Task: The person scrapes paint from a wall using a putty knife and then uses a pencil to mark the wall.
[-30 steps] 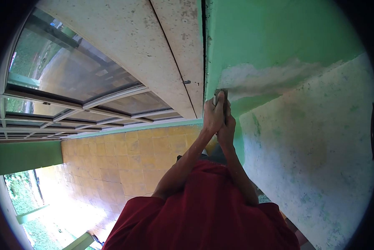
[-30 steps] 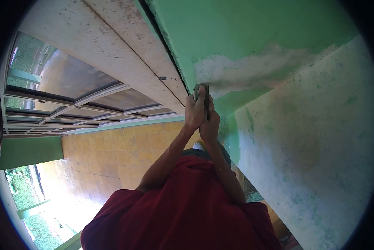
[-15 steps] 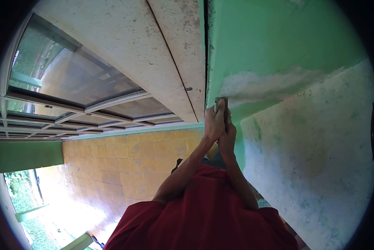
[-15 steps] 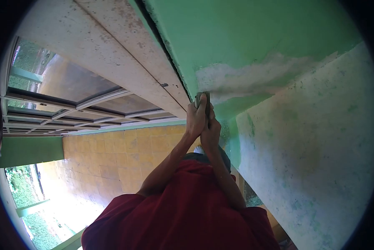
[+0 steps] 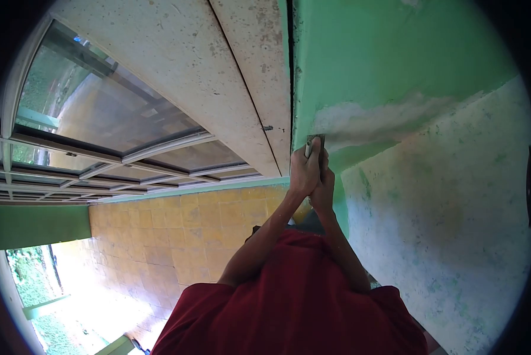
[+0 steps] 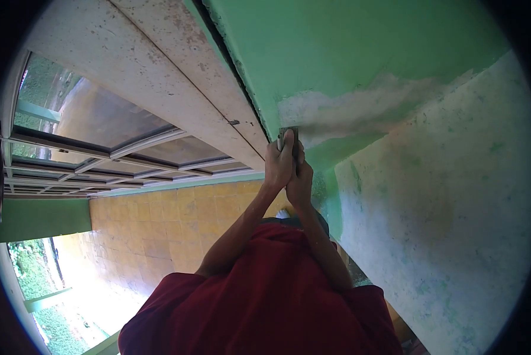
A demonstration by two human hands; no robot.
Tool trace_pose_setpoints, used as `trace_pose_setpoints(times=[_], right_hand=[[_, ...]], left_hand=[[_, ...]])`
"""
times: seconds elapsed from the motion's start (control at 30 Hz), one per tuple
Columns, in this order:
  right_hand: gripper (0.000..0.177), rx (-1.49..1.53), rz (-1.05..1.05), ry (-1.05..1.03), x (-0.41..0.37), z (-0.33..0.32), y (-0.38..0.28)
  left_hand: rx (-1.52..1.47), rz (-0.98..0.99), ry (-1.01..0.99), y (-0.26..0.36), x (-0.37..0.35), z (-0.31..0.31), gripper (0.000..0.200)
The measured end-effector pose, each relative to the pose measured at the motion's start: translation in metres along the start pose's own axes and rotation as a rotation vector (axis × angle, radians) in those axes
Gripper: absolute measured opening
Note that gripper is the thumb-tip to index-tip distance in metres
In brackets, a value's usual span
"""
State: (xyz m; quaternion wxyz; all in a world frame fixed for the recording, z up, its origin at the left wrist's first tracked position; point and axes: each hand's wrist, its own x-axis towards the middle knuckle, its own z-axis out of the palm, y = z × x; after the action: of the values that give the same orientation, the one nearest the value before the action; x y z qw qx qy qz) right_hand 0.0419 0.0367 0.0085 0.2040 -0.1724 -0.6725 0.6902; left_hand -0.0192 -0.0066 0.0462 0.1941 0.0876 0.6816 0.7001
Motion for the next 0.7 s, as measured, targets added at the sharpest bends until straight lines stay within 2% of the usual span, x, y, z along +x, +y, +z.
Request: trace_pose_setpoints(times=[0.13, 0.2, 0.23, 0.33, 0.4, 0.53, 0.63, 0.7], right_hand=[[0.047, 0.13, 0.126, -0.002, -0.005, -0.001, -0.011], [0.041, 0.056, -0.024, 0.086, 0.001, 0.0, -0.017], [0.041, 0.056, -0.022, 0.087, -0.001, -0.002, -0.016], [0.038, 0.185, 0.072, 0.001, -0.006, -0.008, -0.005], [0.035, 0.173, 0.125, -0.073, -0.016, -0.014, 0.009], [0.032, 0.241, 0.195, -0.167, -0.016, -0.024, 0.021], [0.033, 0.168, 0.169, -0.102, -0.01, -0.019, 0.014], [0.035, -0.075, -0.107, -0.065, 0.0, -0.017, 0.004]], left_hand=[[-0.084, -0.052, 0.002, 0.006, -0.003, 0.002, 0.048], [-0.098, 0.007, -0.03, 0.016, -0.001, 0.001, 0.05], [-0.098, 0.004, -0.031, 0.013, -0.002, 0.002, 0.05], [-0.023, 0.051, 0.01, -0.003, 0.003, -0.001, 0.051], [-0.136, -0.025, -0.066, -0.011, 0.0, -0.004, 0.051], [-0.206, -0.002, -0.05, -0.017, 0.002, -0.001, 0.05], [-0.165, -0.02, -0.093, -0.009, 0.007, -0.001, 0.048], [-0.229, 0.159, -0.099, 0.013, 0.006, 0.002, 0.047]])
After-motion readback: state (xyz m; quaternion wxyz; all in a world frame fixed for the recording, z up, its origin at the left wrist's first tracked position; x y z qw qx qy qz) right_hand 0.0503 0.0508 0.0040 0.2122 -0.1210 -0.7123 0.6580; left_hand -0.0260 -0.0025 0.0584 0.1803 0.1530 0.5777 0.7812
